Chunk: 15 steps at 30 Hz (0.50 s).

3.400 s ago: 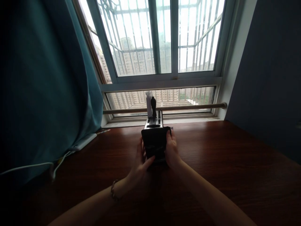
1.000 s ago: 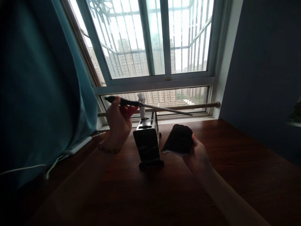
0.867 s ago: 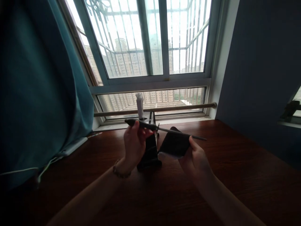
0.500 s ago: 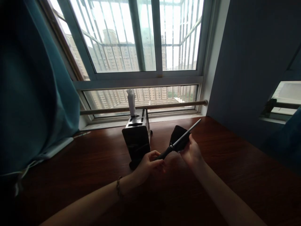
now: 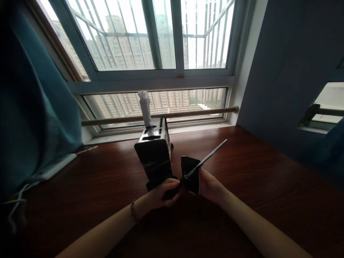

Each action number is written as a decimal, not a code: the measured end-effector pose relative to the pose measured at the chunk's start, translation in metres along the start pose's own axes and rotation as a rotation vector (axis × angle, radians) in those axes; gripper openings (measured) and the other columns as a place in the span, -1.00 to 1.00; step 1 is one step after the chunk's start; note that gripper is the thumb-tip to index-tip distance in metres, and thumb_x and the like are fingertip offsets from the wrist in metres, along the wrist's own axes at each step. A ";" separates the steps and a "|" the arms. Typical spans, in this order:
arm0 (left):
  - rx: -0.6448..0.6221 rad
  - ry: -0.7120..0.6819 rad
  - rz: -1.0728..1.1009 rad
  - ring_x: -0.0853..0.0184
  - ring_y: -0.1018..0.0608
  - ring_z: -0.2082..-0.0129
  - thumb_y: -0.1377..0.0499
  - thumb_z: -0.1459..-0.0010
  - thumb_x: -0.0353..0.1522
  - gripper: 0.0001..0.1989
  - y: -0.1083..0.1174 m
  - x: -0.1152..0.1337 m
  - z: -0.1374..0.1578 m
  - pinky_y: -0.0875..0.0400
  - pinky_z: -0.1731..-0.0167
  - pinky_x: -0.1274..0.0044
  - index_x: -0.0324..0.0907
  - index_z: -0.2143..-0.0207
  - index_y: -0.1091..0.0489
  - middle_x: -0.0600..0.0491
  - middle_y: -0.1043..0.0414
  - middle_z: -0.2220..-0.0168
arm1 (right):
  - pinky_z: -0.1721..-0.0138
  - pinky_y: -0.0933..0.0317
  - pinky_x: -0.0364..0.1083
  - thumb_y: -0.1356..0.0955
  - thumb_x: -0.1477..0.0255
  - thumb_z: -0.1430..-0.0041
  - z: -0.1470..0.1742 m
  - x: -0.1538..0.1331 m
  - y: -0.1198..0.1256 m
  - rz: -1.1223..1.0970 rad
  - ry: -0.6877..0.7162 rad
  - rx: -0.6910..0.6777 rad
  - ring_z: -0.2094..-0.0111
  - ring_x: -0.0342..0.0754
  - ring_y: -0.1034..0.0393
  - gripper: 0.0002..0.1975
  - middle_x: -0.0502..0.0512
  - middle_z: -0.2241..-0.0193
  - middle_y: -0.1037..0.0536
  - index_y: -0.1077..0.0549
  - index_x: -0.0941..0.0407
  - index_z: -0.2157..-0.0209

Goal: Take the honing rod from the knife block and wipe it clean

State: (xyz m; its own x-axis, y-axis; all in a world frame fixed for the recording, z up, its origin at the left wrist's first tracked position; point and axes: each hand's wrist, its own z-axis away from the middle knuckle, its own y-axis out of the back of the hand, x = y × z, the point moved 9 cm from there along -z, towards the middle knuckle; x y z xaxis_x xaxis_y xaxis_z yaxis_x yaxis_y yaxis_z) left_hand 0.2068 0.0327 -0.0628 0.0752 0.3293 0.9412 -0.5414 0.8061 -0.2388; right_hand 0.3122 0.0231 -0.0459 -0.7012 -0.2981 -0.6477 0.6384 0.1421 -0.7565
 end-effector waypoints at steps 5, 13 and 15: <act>0.170 -0.144 -0.364 0.44 -0.27 0.60 -0.13 -0.17 -0.08 -0.64 0.009 0.011 0.004 -0.08 0.59 0.56 -0.22 0.37 -0.30 0.07 -0.30 0.53 | 0.34 -0.39 -0.17 -0.59 0.35 0.13 0.000 -0.002 0.019 0.150 0.036 0.164 0.43 -0.03 -0.50 -0.67 0.23 0.41 -0.58 -0.58 0.26 0.35; 0.399 -0.293 -0.617 0.31 -0.22 0.40 -0.18 -0.13 -0.23 -0.78 0.011 0.028 0.021 -0.09 0.26 0.44 -0.19 0.44 -0.33 -0.01 -0.24 0.41 | 0.37 -0.40 -0.19 -0.62 0.52 0.28 -0.001 -0.005 0.017 0.130 0.091 0.224 0.46 -0.05 -0.50 -0.71 0.19 0.46 -0.58 -0.57 0.26 0.44; 0.355 -0.232 -0.542 0.32 -0.24 0.41 -0.17 -0.13 -0.18 -0.74 0.007 0.024 0.017 -0.10 0.33 0.47 -0.20 0.43 -0.31 0.01 -0.23 0.43 | 0.38 -0.40 -0.19 -0.61 0.51 0.27 -0.001 -0.003 0.020 0.139 0.083 0.237 0.45 -0.03 -0.51 -0.71 0.22 0.44 -0.58 -0.57 0.28 0.44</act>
State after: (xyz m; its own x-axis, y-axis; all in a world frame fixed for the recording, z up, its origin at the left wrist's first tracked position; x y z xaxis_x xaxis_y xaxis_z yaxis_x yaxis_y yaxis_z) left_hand 0.1912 0.0378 -0.0376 0.2530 -0.2206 0.9420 -0.7224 0.6046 0.3356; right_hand 0.3270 0.0277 -0.0593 -0.6187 -0.2117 -0.7565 0.7801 -0.0517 -0.6235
